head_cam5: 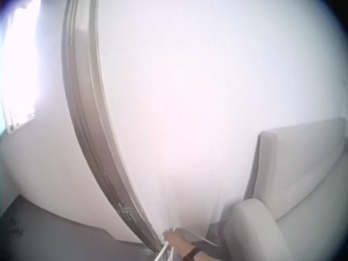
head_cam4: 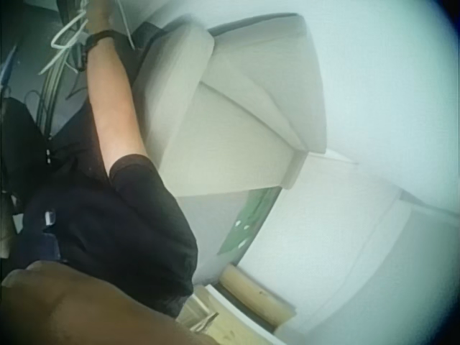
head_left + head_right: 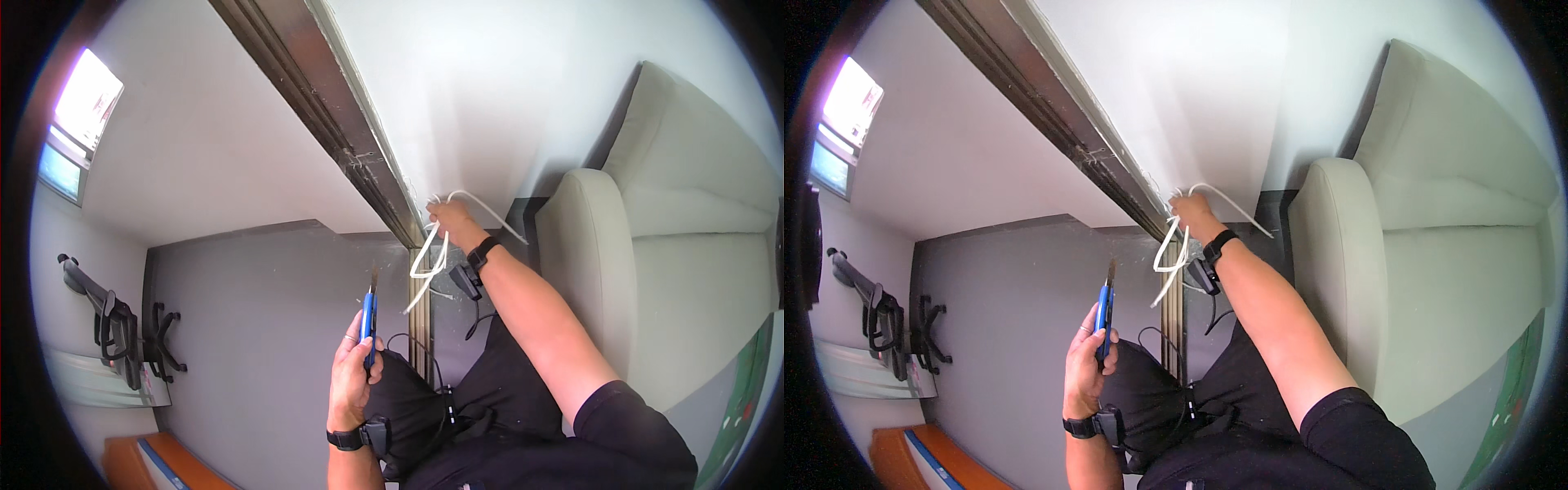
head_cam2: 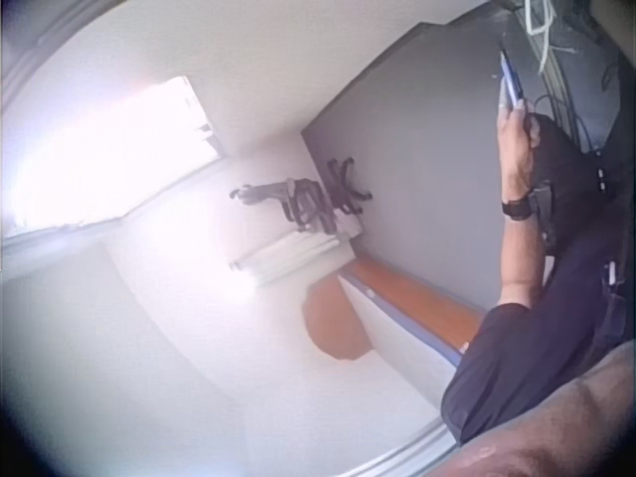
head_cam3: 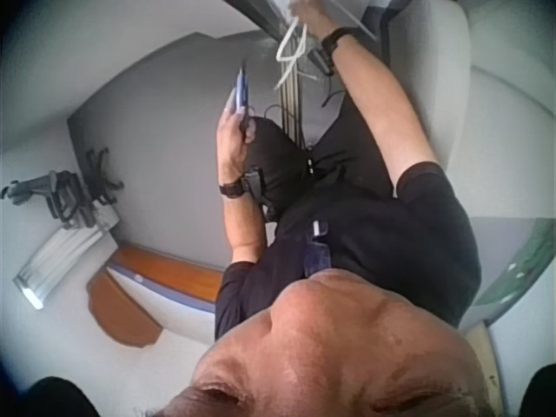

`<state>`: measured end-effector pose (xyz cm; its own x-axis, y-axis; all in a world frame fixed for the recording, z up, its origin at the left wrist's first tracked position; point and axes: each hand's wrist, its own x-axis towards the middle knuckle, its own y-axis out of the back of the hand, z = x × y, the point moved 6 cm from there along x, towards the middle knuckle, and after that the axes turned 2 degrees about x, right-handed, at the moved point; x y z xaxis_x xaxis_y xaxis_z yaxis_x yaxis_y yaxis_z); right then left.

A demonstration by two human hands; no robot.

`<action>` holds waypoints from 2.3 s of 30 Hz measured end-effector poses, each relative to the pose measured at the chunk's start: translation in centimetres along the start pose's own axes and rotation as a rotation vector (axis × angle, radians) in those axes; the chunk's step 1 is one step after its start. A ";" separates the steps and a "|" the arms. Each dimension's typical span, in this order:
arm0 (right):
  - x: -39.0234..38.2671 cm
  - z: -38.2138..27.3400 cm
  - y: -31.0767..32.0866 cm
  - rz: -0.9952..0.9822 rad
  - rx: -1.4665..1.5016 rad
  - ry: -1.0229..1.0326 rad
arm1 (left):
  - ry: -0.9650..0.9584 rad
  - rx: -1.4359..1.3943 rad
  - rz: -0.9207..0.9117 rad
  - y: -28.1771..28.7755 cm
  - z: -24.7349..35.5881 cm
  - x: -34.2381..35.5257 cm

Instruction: The person uses a utility knife to scrape and strip white sealant or trim from the edges of a sliding door frame and the adjacent wall, pulling away the loosened material by hand.

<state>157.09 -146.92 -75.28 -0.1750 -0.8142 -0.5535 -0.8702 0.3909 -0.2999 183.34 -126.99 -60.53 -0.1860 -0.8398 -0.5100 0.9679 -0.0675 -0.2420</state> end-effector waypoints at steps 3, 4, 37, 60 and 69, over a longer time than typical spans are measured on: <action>1.1 1.5 -0.5 -0.024 0.093 -0.024 | -0.004 -0.005 -0.017 0.0 -0.3 0.2; 1.5 1.8 -0.4 -0.011 0.063 -0.005 | -0.015 -0.009 -0.023 0.0 -0.3 0.2; 1.3 -0.2 -5.0 -0.163 0.792 -0.373 | 0.045 -0.006 0.021 1.1 -2.2 -0.4; -10.4 1.7 -1.2 -0.279 -0.063 0.070 | -0.042 0.112 -0.012 -8.5 -2.5 14.4; -7.2 1.9 -1.8 -0.095 -0.185 0.233 | -0.061 0.103 0.029 -9.6 -1.2 15.1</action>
<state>160.79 -140.92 -72.27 -0.1712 -0.9282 -0.3305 -0.9529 0.2411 -0.1837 170.99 -138.41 -66.89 -0.1498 -0.8731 -0.4640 0.9856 -0.0948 -0.1398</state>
